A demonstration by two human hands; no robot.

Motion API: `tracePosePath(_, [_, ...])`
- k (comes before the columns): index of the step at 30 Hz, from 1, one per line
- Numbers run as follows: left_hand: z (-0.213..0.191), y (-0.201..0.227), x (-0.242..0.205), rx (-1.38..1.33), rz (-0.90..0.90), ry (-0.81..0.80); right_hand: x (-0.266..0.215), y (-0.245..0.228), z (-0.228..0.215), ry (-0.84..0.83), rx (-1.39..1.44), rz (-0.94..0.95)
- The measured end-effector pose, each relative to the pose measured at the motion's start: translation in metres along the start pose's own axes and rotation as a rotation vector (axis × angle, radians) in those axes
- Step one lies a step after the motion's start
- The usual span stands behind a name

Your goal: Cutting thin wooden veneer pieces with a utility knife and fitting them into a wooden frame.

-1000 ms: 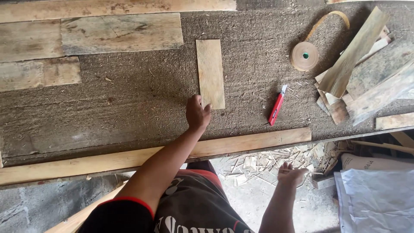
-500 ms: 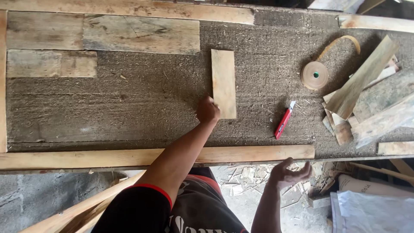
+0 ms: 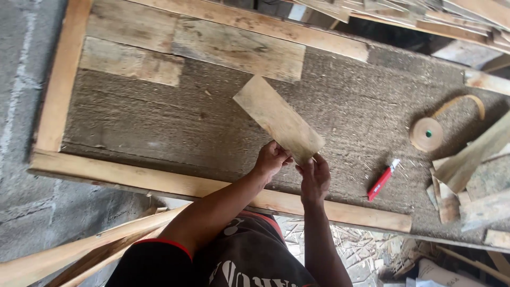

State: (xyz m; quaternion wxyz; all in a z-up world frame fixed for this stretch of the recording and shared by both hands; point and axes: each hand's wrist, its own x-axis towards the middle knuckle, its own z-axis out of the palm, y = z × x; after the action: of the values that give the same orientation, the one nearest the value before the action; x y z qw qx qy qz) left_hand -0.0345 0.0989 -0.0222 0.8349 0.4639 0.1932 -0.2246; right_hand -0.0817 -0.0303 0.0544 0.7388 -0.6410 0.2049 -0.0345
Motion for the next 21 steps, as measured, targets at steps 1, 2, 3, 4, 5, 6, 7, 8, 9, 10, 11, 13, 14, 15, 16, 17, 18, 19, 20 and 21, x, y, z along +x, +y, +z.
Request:
tracePosePath(1, [-0.013, 0.002, 0.002, -0.006, 0.004, 0.008, 0.004, 0.004, 0.015, -0.01, -0.003, 0.002])
tracePosePath(2, [-0.026, 0.005, 0.004, -0.007, 0.03, 0.047, 0.009, 0.009, 0.03, 0.026, 0.014, 0.064])
tracePosePath(3, [-0.038, 0.008, 0.006, -0.006, 0.057, 0.086, 0.013, 0.013, 0.045, 0.062, 0.032, 0.124])
tracePosePath(4, [-0.047, 0.021, 0.004, -0.011, 0.063, 0.093, 0.018, 0.016, 0.059, 0.052, 0.029, 0.124])
tracePosePath(5, [-0.056, 0.034, 0.001, 0.004, 0.037, 0.107, 0.022, 0.021, 0.072, 0.028, 0.077, 0.128])
tracePosePath(6, [-0.066, 0.047, -0.001, 0.02, 0.011, 0.121, 0.027, 0.025, 0.086, 0.004, 0.125, 0.132])
tracePosePath(7, [-0.081, 0.055, 0.0, 0.015, 0.012, 0.126, 0.031, 0.025, 0.099, -0.003, 0.121, 0.134])
tracePosePath(8, [-0.097, 0.061, 0.0, 0.16, 0.105, 0.091, 0.036, 0.025, 0.112, 0.017, 0.101, 0.152])
tracePosePath(9, [-0.113, 0.067, 0.0, 0.304, 0.193, 0.055, 0.04, 0.026, 0.124, 0.038, 0.079, 0.172])
tracePosePath(10, [-0.134, 0.074, -0.001, 0.298, 0.19, 0.061, 0.049, 0.031, 0.13, 0.034, 0.072, 0.176])
tracePosePath(11, [-0.156, 0.083, -0.001, 0.525, 0.331, 0.144, 0.059, 0.036, 0.136, 0.073, 0.056, 0.182])
tracePosePath(13, [-0.194, 0.111, -0.008, 0.751, 0.467, 0.233, 0.079, 0.048, 0.143, 0.109, 0.035, 0.19])
tracePosePath(14, [-0.21, 0.13, -0.015, 0.851, 0.53, 0.324, 0.09, 0.056, 0.144, 0.098, 0.034, 0.144])
tracePosePath(15, [-0.226, 0.149, -0.022, 0.952, 0.593, 0.415, 0.1, 0.064, 0.146, 0.087, 0.035, 0.097])
tracePosePath(16, [-0.24, 0.162, -0.022, 0.952, 0.589, 0.418, 0.108, 0.067, 0.151, 0.085, 0.033, 0.1])
tracePosePath(17, [-0.254, 0.176, -0.021, 1.047, 0.626, 0.46, 0.115, 0.071, 0.156, 0.113, -0.032, 0.076])
tracePosePath(18, [-0.268, 0.189, -0.021, 1.143, 0.662, 0.501, 0.123, 0.074, 0.16, 0.141, -0.098, 0.051])
tracePosePath(19, [-0.277, 0.201, -0.016, 1.143, 0.659, 0.5, 0.124, 0.067, 0.17, 0.142, -0.1, 0.054])
tracePosePath(20, [-0.286, 0.213, -0.012, 1.235, 0.695, 0.498, 0.126, 0.06, 0.179, 0.166, -0.182, 0.075])
tracePosePath(21, [-0.294, 0.224, -0.007, 1.328, 0.731, 0.492, 0.127, 0.052, 0.187, 0.192, -0.264, 0.096])
